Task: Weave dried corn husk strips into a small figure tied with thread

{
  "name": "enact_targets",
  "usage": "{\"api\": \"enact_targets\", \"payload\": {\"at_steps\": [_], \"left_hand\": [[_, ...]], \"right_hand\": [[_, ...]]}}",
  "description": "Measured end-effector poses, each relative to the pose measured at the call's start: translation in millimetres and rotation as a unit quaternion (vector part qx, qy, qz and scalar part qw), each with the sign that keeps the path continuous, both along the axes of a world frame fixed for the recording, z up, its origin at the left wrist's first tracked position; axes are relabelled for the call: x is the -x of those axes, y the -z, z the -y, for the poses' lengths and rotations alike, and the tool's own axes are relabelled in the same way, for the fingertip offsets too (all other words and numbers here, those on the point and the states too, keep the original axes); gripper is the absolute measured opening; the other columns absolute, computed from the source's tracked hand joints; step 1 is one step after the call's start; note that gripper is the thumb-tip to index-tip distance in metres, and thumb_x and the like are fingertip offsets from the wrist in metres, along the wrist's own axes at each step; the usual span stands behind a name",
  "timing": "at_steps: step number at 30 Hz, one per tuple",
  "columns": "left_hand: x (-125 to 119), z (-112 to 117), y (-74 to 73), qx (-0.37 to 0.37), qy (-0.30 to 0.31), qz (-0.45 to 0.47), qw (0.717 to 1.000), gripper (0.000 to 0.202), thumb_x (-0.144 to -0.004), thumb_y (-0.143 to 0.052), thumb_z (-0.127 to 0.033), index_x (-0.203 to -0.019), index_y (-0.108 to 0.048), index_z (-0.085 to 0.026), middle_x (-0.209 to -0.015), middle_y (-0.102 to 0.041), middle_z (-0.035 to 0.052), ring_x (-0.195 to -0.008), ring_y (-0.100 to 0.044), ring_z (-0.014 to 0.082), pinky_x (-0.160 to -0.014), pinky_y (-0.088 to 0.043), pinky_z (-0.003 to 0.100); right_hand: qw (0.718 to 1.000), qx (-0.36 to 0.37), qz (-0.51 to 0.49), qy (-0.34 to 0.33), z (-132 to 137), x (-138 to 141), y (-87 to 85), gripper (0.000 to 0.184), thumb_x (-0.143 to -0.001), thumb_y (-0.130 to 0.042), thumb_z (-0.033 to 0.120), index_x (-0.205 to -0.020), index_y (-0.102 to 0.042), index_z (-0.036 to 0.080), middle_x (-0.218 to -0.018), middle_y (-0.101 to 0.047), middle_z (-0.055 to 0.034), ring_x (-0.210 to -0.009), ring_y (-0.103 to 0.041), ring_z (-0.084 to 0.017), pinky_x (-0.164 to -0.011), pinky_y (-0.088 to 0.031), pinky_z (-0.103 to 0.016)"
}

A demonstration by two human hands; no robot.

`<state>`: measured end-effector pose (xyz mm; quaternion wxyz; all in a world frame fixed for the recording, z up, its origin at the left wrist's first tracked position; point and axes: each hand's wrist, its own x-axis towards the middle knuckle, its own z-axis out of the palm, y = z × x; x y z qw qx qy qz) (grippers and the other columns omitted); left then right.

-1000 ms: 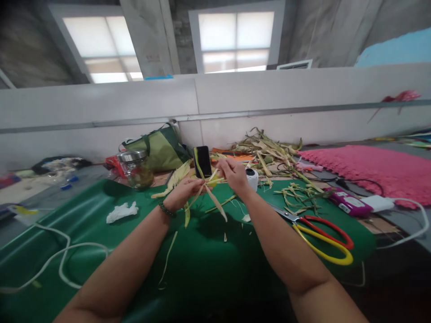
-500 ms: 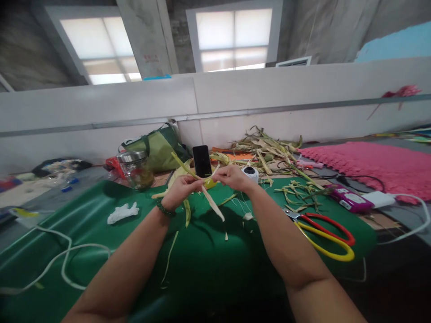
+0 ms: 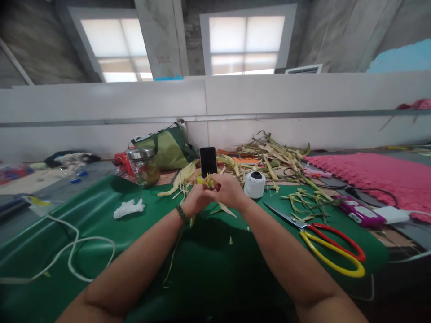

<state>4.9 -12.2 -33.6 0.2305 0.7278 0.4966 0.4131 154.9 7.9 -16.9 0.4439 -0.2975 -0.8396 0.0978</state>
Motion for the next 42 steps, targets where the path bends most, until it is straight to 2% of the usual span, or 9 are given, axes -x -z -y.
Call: {"api": "enact_targets", "payload": {"at_steps": [3,6,11,15,18,29,36,39,42], "left_hand": [[1.9,-3.6,0.2,0.009,-0.020,0.020,1.000,0.025,-0.072,-0.056,-0.016,-0.048,-0.058,-0.015,-0.049,-0.059,-0.0001,-0.052,-0.051,0.0122,-0.054,-0.037,0.023],[7.3,-7.1,-4.4,0.084,-0.020,0.154,0.984,0.026,-0.079,-0.055,-0.026,-0.058,-0.064,-0.014,-0.053,-0.065,0.0016,-0.054,-0.059,0.0134,-0.056,-0.045,0.023],[12.3,-5.8,-11.6,0.152,0.068,0.334,0.928,0.021,-0.065,-0.073,-0.029,-0.077,-0.071,-0.013,-0.066,-0.071,0.0035,-0.063,-0.064,0.0139,-0.065,-0.051,0.025],[14.5,-1.7,-14.0,0.167,0.121,0.337,0.919,0.034,-0.055,-0.079,-0.022,-0.087,-0.072,-0.013,-0.073,-0.070,0.0027,-0.056,-0.057,0.0088,-0.055,-0.047,0.020],[16.5,0.9,-16.6,0.180,0.137,0.340,0.913,0.041,-0.055,-0.081,-0.023,-0.094,-0.072,-0.013,-0.081,-0.071,0.0046,-0.062,-0.060,0.0097,-0.059,-0.048,0.021],[17.3,4.5,-23.5,0.141,0.079,0.304,0.939,0.040,-0.063,-0.078,-0.036,-0.096,-0.072,-0.014,-0.078,-0.072,0.0032,-0.067,-0.063,0.0122,-0.062,-0.047,0.022],[21.0,2.2,-23.7,0.125,0.077,0.280,0.949,0.028,-0.061,-0.074,-0.023,-0.087,-0.074,-0.011,-0.073,-0.073,0.0046,-0.063,-0.062,0.0130,-0.060,-0.048,0.022],[21.4,3.8,-25.4,0.140,0.086,0.259,0.952,0.029,-0.058,-0.076,-0.023,-0.086,-0.075,-0.012,-0.071,-0.073,0.0038,-0.061,-0.061,0.0129,-0.058,-0.048,0.022],[22.8,4.5,-26.3,0.147,0.099,0.256,0.950,0.032,-0.057,-0.079,-0.025,-0.085,-0.075,-0.013,-0.074,-0.074,0.0050,-0.066,-0.064,0.0149,-0.062,-0.050,0.023]], "right_hand": [[0.993,0.024,-0.112,0.003,6.4,4.1,-2.1,0.020,-0.078,-0.062,0.035,-0.067,-0.064,0.018,-0.061,-0.061,-0.0003,-0.051,-0.051,-0.011,-0.051,-0.040,-0.024],[0.979,0.093,-0.183,-0.007,4.6,0.7,-5.9,0.015,-0.073,-0.066,0.033,-0.070,-0.064,0.019,-0.065,-0.065,-0.0011,-0.053,-0.057,-0.013,-0.052,-0.046,-0.026],[0.972,0.125,-0.193,-0.045,-1.7,2.8,-0.1,0.018,-0.071,-0.070,0.037,-0.073,-0.068,0.019,-0.070,-0.070,-0.0034,-0.063,-0.065,-0.018,-0.060,-0.052,-0.030],[0.986,0.064,-0.154,-0.028,-4.2,5.1,4.8,0.012,-0.074,-0.067,0.032,-0.070,-0.070,0.021,-0.074,-0.072,-0.0031,-0.070,-0.066,-0.018,-0.064,-0.051,-0.029],[0.990,0.033,-0.137,-0.012,-3.6,3.3,3.3,0.007,-0.074,-0.067,0.026,-0.070,-0.070,0.021,-0.076,-0.072,-0.0027,-0.073,-0.065,-0.018,-0.066,-0.050,-0.029],[0.996,-0.063,-0.041,0.040,-2.5,0.5,1.8,0.008,-0.080,-0.064,0.022,-0.078,-0.072,0.022,-0.075,-0.066,-0.0040,-0.072,-0.059,-0.018,-0.067,-0.046,-0.030],[0.934,-0.304,0.186,-0.004,23.4,17.0,0.3,0.025,-0.088,-0.046,0.012,-0.084,-0.069,0.020,-0.084,-0.063,-0.0077,-0.079,-0.051,-0.020,-0.073,-0.042,-0.033],[0.948,-0.277,0.153,-0.036,24.6,22.5,5.0,0.026,-0.091,-0.046,0.018,-0.076,-0.067,0.019,-0.080,-0.062,-0.0068,-0.079,-0.053,-0.018,-0.074,-0.043,-0.031],[0.989,-0.144,0.003,-0.035,16.0,17.4,5.8,0.023,-0.088,-0.054,0.029,-0.072,-0.065,0.018,-0.070,-0.061,-0.0037,-0.069,-0.054,-0.015,-0.064,-0.044,-0.027]]}}
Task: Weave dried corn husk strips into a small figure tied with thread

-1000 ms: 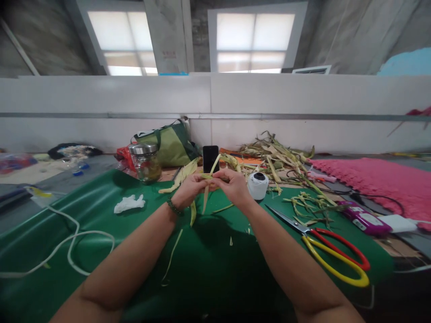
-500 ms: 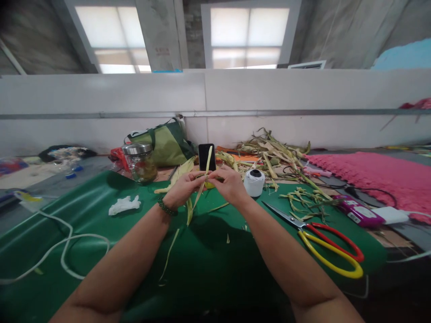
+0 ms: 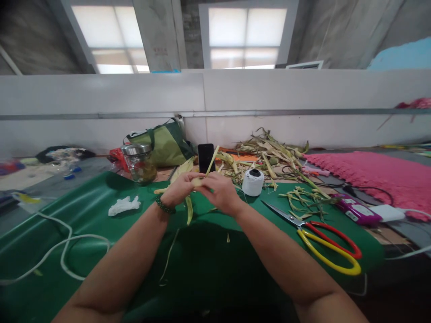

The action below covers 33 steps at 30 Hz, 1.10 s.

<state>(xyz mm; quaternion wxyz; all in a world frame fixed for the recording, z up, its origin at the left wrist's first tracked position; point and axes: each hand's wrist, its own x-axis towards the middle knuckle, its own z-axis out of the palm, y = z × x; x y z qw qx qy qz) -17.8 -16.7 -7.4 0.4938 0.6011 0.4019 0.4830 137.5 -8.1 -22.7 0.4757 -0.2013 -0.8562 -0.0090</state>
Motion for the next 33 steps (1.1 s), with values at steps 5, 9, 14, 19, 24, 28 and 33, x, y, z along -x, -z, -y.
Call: {"api": "enact_targets", "payload": {"at_steps": [5,9,14,19,24,28,33], "left_hand": [[3.2,-0.2,1.2,0.037,0.050,0.038,0.997,0.041,-0.056,-0.082,-0.031,-0.091,-0.073,-0.011,-0.082,-0.074,0.0085,-0.073,-0.069,0.0188,-0.073,-0.053,0.029],[2.2,1.8,0.2,0.056,0.072,0.058,0.994,0.042,-0.054,-0.084,-0.033,-0.087,-0.071,-0.010,-0.084,-0.074,0.0097,-0.073,-0.069,0.0188,-0.076,-0.053,0.031],[-2.0,2.9,0.0,0.034,0.039,0.058,0.997,0.041,-0.054,-0.083,-0.035,-0.083,-0.070,-0.010,-0.079,-0.073,0.0069,-0.068,-0.068,0.0166,-0.072,-0.054,0.029],[0.5,2.7,-1.5,0.016,0.026,0.026,0.999,0.036,-0.055,-0.083,-0.034,-0.079,-0.071,-0.011,-0.071,-0.072,0.0052,-0.059,-0.065,0.0137,-0.063,-0.053,0.025],[2.4,3.3,-3.1,0.014,0.029,0.022,0.999,0.035,-0.057,-0.082,-0.034,-0.081,-0.071,-0.011,-0.068,-0.070,0.0042,-0.058,-0.065,0.0132,-0.062,-0.052,0.024],[0.5,4.9,-4.1,-0.017,0.022,-0.009,1.000,0.033,-0.062,-0.078,-0.035,-0.085,-0.072,-0.012,-0.069,-0.071,0.0051,-0.059,-0.065,0.0142,-0.063,-0.053,0.025],[-3.6,7.5,-5.1,-0.046,0.037,-0.095,0.994,0.020,-0.062,-0.078,-0.030,-0.073,-0.072,-0.013,-0.063,-0.069,0.0028,-0.059,-0.065,0.0149,-0.061,-0.052,0.025]], "right_hand": [[0.965,0.217,-0.139,0.049,-14.7,-13.3,-8.1,0.033,-0.073,-0.066,0.035,-0.050,-0.053,0.017,-0.048,-0.046,0.0038,-0.047,-0.039,-0.008,-0.045,-0.031,-0.022],[0.945,0.290,-0.150,0.019,-16.7,-13.2,-10.8,0.028,-0.069,-0.066,0.037,-0.054,-0.056,0.016,-0.052,-0.051,0.0028,-0.049,-0.043,-0.008,-0.045,-0.034,-0.021],[0.891,0.393,-0.216,-0.064,-16.5,-11.7,-11.0,0.019,-0.064,-0.067,0.032,-0.074,-0.060,0.018,-0.052,-0.057,0.0044,-0.046,-0.050,-0.009,-0.045,-0.041,-0.022],[0.859,0.460,-0.165,-0.154,-14.1,-19.6,-16.3,0.028,-0.062,-0.073,0.036,-0.081,-0.067,0.017,-0.063,-0.066,0.0004,-0.053,-0.059,-0.011,-0.052,-0.048,-0.024],[0.932,0.321,-0.152,-0.069,-12.7,-20.6,-17.4,0.020,-0.071,-0.067,0.039,-0.071,-0.066,0.019,-0.069,-0.064,-0.0019,-0.054,-0.057,-0.013,-0.052,-0.047,-0.027],[0.957,0.246,-0.152,-0.005,-11.7,-21.3,-17.4,0.011,-0.073,-0.063,0.030,-0.074,-0.058,0.020,-0.065,-0.060,-0.0001,-0.050,-0.052,-0.012,-0.048,-0.042,-0.025],[0.928,0.331,-0.168,-0.027,-16.9,-20.5,-15.2,0.017,-0.067,-0.063,0.026,-0.080,-0.054,0.021,-0.051,-0.052,0.0062,-0.042,-0.049,-0.010,-0.041,-0.037,-0.022]]}}
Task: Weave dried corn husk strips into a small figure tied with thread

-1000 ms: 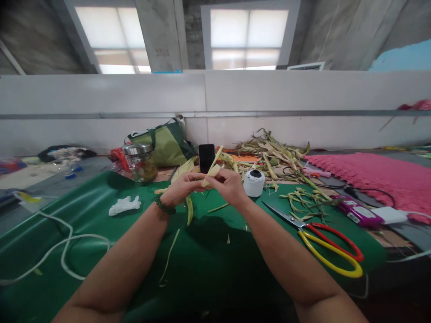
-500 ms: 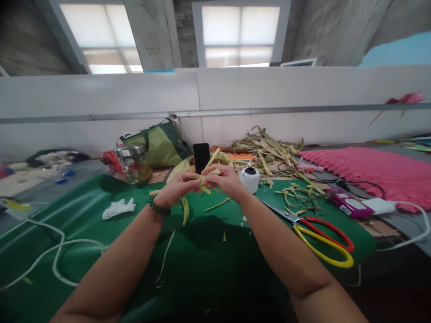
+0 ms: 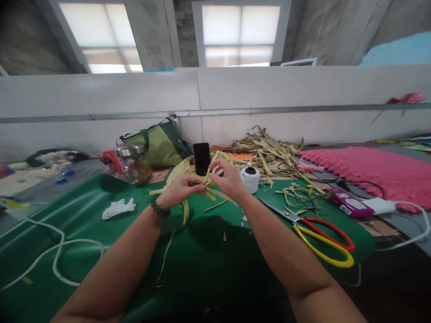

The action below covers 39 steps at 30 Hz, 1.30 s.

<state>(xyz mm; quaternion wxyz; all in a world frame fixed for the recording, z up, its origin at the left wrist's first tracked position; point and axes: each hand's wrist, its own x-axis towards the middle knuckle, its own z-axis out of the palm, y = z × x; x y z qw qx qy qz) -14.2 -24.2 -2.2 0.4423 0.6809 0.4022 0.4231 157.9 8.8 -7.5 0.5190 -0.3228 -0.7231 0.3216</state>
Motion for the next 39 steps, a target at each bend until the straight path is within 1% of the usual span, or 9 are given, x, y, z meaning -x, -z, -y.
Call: {"api": "enact_targets", "payload": {"at_steps": [6,12,17,20,24,28,33,36,39], "left_hand": [[4.6,-1.2,-2.5,0.107,-0.032,0.137,0.984,0.025,-0.056,-0.080,-0.023,-0.073,-0.065,-0.013,-0.059,-0.065,-0.0010,-0.049,-0.058,0.0083,-0.050,-0.047,0.018],[12.4,-2.6,-8.2,0.148,-0.020,0.241,0.959,0.025,-0.059,-0.075,-0.012,-0.073,-0.055,-0.014,-0.057,-0.060,-0.0047,-0.046,-0.055,0.0046,-0.049,-0.046,0.015],[9.3,-3.5,-6.0,0.107,-0.043,0.203,0.972,0.024,-0.061,-0.073,-0.015,-0.073,-0.053,-0.015,-0.057,-0.060,-0.0038,-0.049,-0.058,0.0072,-0.051,-0.048,0.017],[3.1,-3.4,-2.9,0.029,-0.086,0.143,0.986,0.021,-0.059,-0.072,-0.016,-0.070,-0.055,-0.014,-0.058,-0.060,-0.0041,-0.048,-0.056,0.0067,-0.048,-0.044,0.017],[-2.2,-2.5,-0.6,-0.078,-0.129,0.055,0.987,0.016,-0.057,-0.069,-0.016,-0.065,-0.056,-0.014,-0.053,-0.053,-0.0063,-0.044,-0.047,0.0055,-0.042,-0.036,0.016],[-1.3,-0.2,-2.1,-0.068,-0.105,0.063,0.990,0.013,-0.058,-0.066,-0.020,-0.066,-0.058,-0.014,-0.060,-0.056,-0.0036,-0.053,-0.053,0.0087,-0.050,-0.044,0.020],[-2.1,1.8,-2.8,-0.058,-0.070,0.062,0.994,0.016,-0.064,-0.067,-0.029,-0.065,-0.061,-0.014,-0.064,-0.058,-0.0009,-0.057,-0.054,0.0093,-0.053,-0.046,0.021],[-2.6,0.7,-1.6,-0.077,-0.076,0.059,0.992,0.023,-0.066,-0.069,-0.035,-0.062,-0.059,-0.014,-0.062,-0.056,-0.0015,-0.054,-0.052,0.0081,-0.052,-0.045,0.020],[-0.5,0.3,-2.0,-0.085,-0.083,0.060,0.991,0.025,-0.065,-0.071,-0.035,-0.063,-0.059,-0.014,-0.061,-0.057,-0.0011,-0.053,-0.052,0.0083,-0.050,-0.044,0.020]], "right_hand": [[0.982,0.160,-0.071,-0.069,-8.6,-7.2,-4.2,0.028,-0.073,-0.062,0.044,-0.083,-0.050,0.020,-0.059,-0.064,0.0024,-0.047,-0.058,-0.011,-0.048,-0.048,-0.022],[0.965,0.104,0.019,-0.238,2.7,-20.2,-12.3,0.028,-0.062,-0.077,0.030,-0.081,-0.060,0.018,-0.073,-0.070,-0.0009,-0.064,-0.065,-0.013,-0.059,-0.051,-0.024],[0.979,-0.001,0.015,-0.203,9.5,-4.3,-5.4,0.017,-0.066,-0.075,0.034,-0.072,-0.070,0.019,-0.067,-0.067,-0.0014,-0.062,-0.061,-0.014,-0.060,-0.051,-0.028],[0.985,-0.056,-0.008,-0.163,10.0,3.2,-3.7,0.020,-0.070,-0.071,0.039,-0.064,-0.069,0.020,-0.066,-0.063,-0.0016,-0.063,-0.058,-0.014,-0.057,-0.049,-0.027],[0.991,-0.026,0.007,-0.133,4.8,3.8,-1.2,0.029,-0.079,-0.061,0.043,-0.068,-0.067,0.017,-0.064,-0.059,-0.0008,-0.056,-0.053,-0.011,-0.053,-0.045,-0.025],[0.990,-0.103,0.082,-0.056,-2.4,1.6,4.7,0.026,-0.081,-0.062,0.038,-0.068,-0.068,0.016,-0.063,-0.056,-0.0010,-0.059,-0.050,-0.011,-0.055,-0.041,-0.025],[0.957,-0.246,0.154,-0.007,-0.4,4.8,9.7,0.028,-0.086,-0.057,0.031,-0.064,-0.066,0.016,-0.070,-0.051,-0.0028,-0.067,-0.050,-0.013,-0.060,-0.040,-0.025],[0.958,-0.240,0.155,-0.008,3.4,6.3,8.9,0.028,-0.085,-0.056,0.029,-0.062,-0.065,0.016,-0.071,-0.053,-0.0031,-0.063,-0.050,-0.011,-0.057,-0.039,-0.024],[0.984,-0.119,0.127,-0.030,2.9,5.5,6.8,0.024,-0.082,-0.059,0.034,-0.069,-0.066,0.015,-0.060,-0.054,-0.0004,-0.052,-0.049,-0.010,-0.050,-0.037,-0.023]]}}
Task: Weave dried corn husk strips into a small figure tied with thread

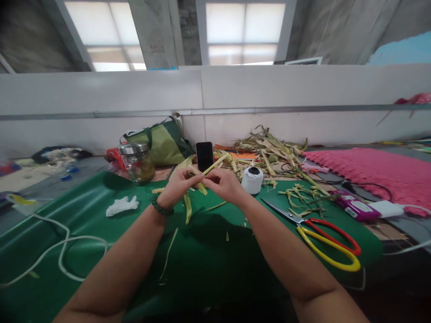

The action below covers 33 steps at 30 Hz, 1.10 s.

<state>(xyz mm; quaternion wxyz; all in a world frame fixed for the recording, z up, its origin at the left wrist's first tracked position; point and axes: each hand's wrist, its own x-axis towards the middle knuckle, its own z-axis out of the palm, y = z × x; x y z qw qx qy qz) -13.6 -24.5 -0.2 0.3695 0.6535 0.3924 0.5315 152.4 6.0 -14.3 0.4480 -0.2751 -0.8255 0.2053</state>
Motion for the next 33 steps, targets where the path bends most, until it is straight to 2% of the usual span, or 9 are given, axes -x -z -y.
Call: {"api": "enact_targets", "payload": {"at_steps": [2,4,7,12,14,17,23,27,33], "left_hand": [[1.6,0.7,-1.4,0.007,-0.001,-0.008,1.000,0.023,-0.065,-0.072,-0.033,-0.065,-0.060,-0.013,-0.060,-0.058,-0.0008,-0.052,-0.051,0.0082,-0.049,-0.042,0.020],[2.5,1.5,-2.8,0.021,0.002,-0.022,1.000,0.019,-0.065,-0.071,-0.029,-0.066,-0.061,-0.013,-0.057,-0.058,-0.0011,-0.049,-0.050,0.0079,-0.048,-0.041,0.020],[2.2,1.8,-3.3,0.034,0.001,-0.033,0.999,0.014,-0.065,-0.068,-0.024,-0.065,-0.059,-0.013,-0.053,-0.056,-0.0025,-0.048,-0.049,0.0075,-0.048,-0.039,0.019],[1.3,-0.3,0.1,0.024,-0.007,-0.036,0.999,0.020,-0.060,-0.070,-0.020,-0.068,-0.053,-0.015,-0.056,-0.053,-0.0053,-0.051,-0.049,0.0070,-0.047,-0.036,0.017],[0.9,-1.3,2.3,0.011,-0.020,-0.045,0.999,0.024,-0.059,-0.071,-0.021,-0.073,-0.052,-0.016,-0.059,-0.054,-0.0053,-0.052,-0.049,0.0067,-0.046,-0.035,0.016],[0.1,-2.4,5.0,-0.009,-0.038,-0.058,0.998,0.021,-0.061,-0.069,-0.022,-0.072,-0.052,-0.016,-0.061,-0.053,-0.0048,-0.053,-0.049,0.0072,-0.049,-0.036,0.018],[0.6,-5.0,7.3,-0.072,-0.093,-0.106,0.987,0.013,-0.057,-0.058,-0.009,-0.066,-0.053,-0.016,-0.060,-0.050,-0.0056,-0.056,-0.046,0.0087,-0.052,-0.035,0.019],[-0.7,-7.0,10.0,-0.080,-0.140,-0.125,0.979,0.013,-0.058,-0.057,-0.009,-0.069,-0.053,-0.016,-0.061,-0.051,-0.0052,-0.057,-0.045,0.0090,-0.052,-0.035,0.020],[-4.3,-3.2,8.3,-0.082,-0.165,-0.144,0.972,0.016,-0.058,-0.056,-0.008,-0.072,-0.052,-0.017,-0.064,-0.051,-0.0052,-0.058,-0.047,0.0096,-0.055,-0.036,0.021]], "right_hand": [[0.994,0.094,-0.050,-0.012,-1.9,-0.8,-1.3,0.027,-0.083,-0.057,0.039,-0.075,-0.066,0.015,-0.055,-0.055,0.0013,-0.044,-0.048,-0.009,-0.045,-0.037,-0.023],[0.984,0.115,-0.132,-0.015,-2.7,-0.8,-2.4,0.030,-0.084,-0.055,0.042,-0.079,-0.067,0.016,-0.056,-0.057,0.0014,-0.044,-0.050,-0.009,-0.045,-0.041,-0.023],[0.978,0.049,-0.201,-0.022,1.4,0.8,-3.3,0.023,-0.081,-0.060,0.040,-0.083,-0.069,0.018,-0.064,-0.063,0.0002,-0.053,-0.058,-0.011,-0.052,-0.047,-0.024],[0.991,-0.090,-0.070,-0.068,12.8,2.2,-3.5,0.018,-0.086,-0.057,0.031,-0.086,-0.072,0.021,-0.084,-0.071,-0.0039,-0.078,-0.066,-0.016,-0.073,-0.050,-0.028],[0.991,-0.116,-0.043,-0.056,14.2,1.5,-2.8,0.022,-0.091,-0.050,0.030,-0.091,-0.071,0.022,-0.076,-0.069,-0.0025,-0.075,-0.065,-0.015,-0.073,-0.049,-0.028],[0.993,-0.102,-0.037,-0.045,13.3,1.0,-1.1,0.022,-0.094,-0.045,0.027,-0.101,-0.065,0.020,-0.067,-0.064,0.0005,-0.060,-0.059,-0.012,-0.063,-0.047,-0.025],[0.990,-0.138,-0.017,-0.012,9.6,3.8,0.8,0.019,-0.086,-0.055,0.026,-0.070,-0.059,0.017,-0.071,-0.055,-0.0019,-0.060,-0.051,-0.011,-0.053,-0.041,-0.022],[0.991,-0.135,-0.018,0.017,7.3,3.9,1.2,0.019,-0.079,-0.057,0.019,-0.061,-0.053,0.018,-0.072,-0.053,-0.0020,-0.059,-0.050,-0.010,-0.051,-0.040,-0.021],[0.989,-0.145,0.001,0.029,6.9,2.8,1.6,0.018,-0.073,-0.055,0.011,-0.057,-0.048,0.018,-0.070,-0.050,-0.0008,-0.059,-0.048,-0.010,-0.053,-0.039,-0.022]]}}
